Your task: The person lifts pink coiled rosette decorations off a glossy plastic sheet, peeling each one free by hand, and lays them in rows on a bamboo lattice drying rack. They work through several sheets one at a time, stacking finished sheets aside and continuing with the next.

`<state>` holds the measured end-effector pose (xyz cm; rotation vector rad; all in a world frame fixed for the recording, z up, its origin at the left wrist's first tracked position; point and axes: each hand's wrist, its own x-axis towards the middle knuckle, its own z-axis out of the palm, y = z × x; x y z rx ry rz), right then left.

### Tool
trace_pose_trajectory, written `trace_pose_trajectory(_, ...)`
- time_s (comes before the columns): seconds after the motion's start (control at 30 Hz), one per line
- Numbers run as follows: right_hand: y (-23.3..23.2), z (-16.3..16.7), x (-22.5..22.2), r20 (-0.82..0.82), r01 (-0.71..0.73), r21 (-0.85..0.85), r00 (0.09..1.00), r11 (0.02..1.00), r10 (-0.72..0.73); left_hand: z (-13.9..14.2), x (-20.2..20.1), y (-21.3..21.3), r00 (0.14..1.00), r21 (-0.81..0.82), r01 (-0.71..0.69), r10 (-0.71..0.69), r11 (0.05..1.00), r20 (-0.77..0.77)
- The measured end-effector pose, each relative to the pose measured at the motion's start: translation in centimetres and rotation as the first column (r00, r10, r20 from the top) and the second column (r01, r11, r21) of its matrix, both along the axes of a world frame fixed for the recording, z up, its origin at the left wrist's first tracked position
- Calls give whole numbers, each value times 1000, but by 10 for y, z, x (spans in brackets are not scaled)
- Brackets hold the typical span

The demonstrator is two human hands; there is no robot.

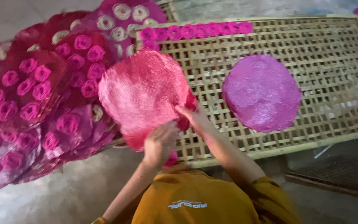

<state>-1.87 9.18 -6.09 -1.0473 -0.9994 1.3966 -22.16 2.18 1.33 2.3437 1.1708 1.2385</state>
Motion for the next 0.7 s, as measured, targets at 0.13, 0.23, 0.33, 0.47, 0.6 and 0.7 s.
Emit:
trace_pose_trajectory(0.13,-5,-6,121,75,349,34,934,937,-351,4,53,-13,990,-93,139,-138,986,12)
trace_pose_trajectory(0.23,-27,-11,242,254,535,-28,821,844,-512,-1,58,-24,999,-174,43,-43,984,4)
trace_pose_trajectory(0.33,-47,-28,330,185,631,-59,768,773,-613,-8,62,-29,999,-194,-23,15,981,-44)
trace_pose_trajectory(0.47,-65,-49,391,758,658,206,361,724,-543,-13,85,-32,992,-218,-82,57,973,-116)
trace_pose_trajectory(0.6,-64,-54,409,904,635,393,-138,665,-404,-10,121,-31,995,-286,-73,51,956,-84)
trace_pose_trajectory(0.7,-58,-49,414,929,636,330,-85,698,-361,-5,143,-26,992,-246,-56,25,968,-127)
